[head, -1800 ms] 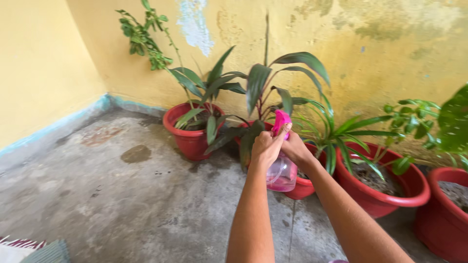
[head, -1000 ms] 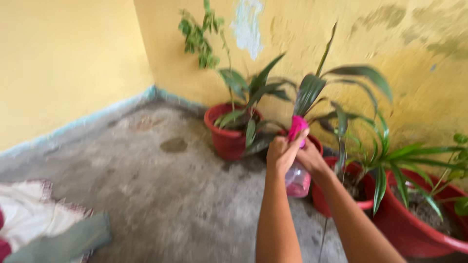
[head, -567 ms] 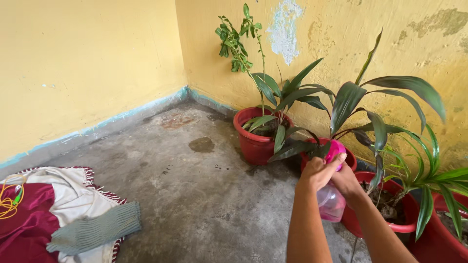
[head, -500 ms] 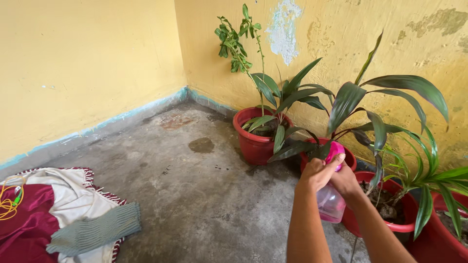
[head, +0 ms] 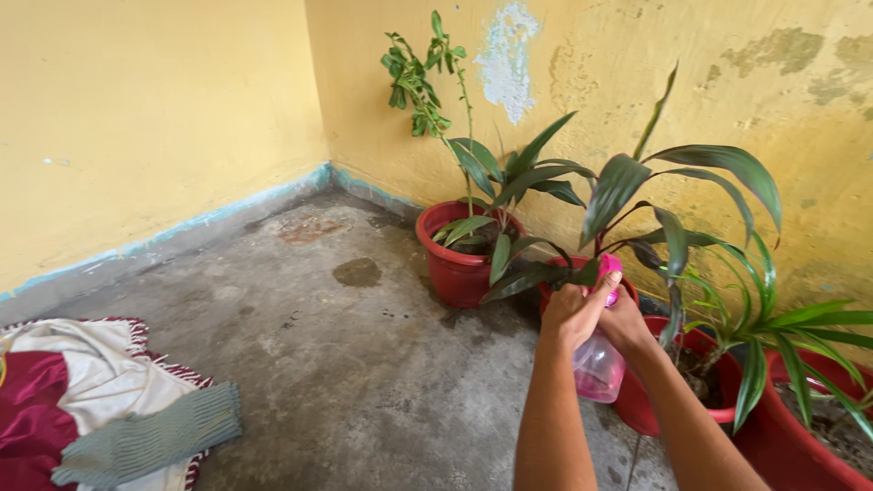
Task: The person uses a spray bottle to apply water to the leaves and soil of potted plants.
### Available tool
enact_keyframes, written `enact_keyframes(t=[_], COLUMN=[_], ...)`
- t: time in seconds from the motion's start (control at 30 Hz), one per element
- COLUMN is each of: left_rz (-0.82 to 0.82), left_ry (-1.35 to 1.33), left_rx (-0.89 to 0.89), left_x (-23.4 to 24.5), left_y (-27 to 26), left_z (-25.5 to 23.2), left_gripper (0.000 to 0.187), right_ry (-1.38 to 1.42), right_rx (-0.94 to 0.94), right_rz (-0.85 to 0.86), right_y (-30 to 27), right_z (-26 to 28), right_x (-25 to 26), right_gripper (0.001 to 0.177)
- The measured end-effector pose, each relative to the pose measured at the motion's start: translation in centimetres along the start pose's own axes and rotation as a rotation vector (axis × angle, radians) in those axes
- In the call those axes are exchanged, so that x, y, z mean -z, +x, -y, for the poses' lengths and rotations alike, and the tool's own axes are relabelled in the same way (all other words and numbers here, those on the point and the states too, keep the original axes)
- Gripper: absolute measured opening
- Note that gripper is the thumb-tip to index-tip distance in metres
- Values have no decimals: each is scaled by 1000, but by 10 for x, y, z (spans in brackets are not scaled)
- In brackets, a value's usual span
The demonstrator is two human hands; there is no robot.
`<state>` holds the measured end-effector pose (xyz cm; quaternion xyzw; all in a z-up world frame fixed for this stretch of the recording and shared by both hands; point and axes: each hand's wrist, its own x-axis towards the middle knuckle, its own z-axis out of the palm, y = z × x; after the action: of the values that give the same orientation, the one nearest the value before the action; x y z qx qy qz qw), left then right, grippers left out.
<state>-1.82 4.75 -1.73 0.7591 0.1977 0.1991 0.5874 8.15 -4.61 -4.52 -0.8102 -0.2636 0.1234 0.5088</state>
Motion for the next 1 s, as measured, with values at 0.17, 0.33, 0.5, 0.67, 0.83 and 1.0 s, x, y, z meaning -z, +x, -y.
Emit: enact_keyframes(t=[0.17,0.33,0.5,0.67,0.83,1.0], left_rz=[29,51,162,231,254,244], left_ry=[0,-36,-1,-224,-333,-181], left_rx=[63,29,136,-34,-55,-50], left_x=[-1,-12,-14,-6,-2,-1], left_y=[0,6,18,20,14,7], left_z=[-3,2,5,2,-2,-3], left_gripper=[94,99,105,78,62,63], right_ry=[208,129,38,-64,-36,-36], right_rx=[-21,8,-87,-43,45,109], right_rz=[283,209,179,72,2,95], right_y=[-24,-21,-3,3,-7,8], right_z=[7,0,-12,20,33,-3], right_x=[22,23,26,31,24,32], right_gripper=[68,66,55,47,39,37])
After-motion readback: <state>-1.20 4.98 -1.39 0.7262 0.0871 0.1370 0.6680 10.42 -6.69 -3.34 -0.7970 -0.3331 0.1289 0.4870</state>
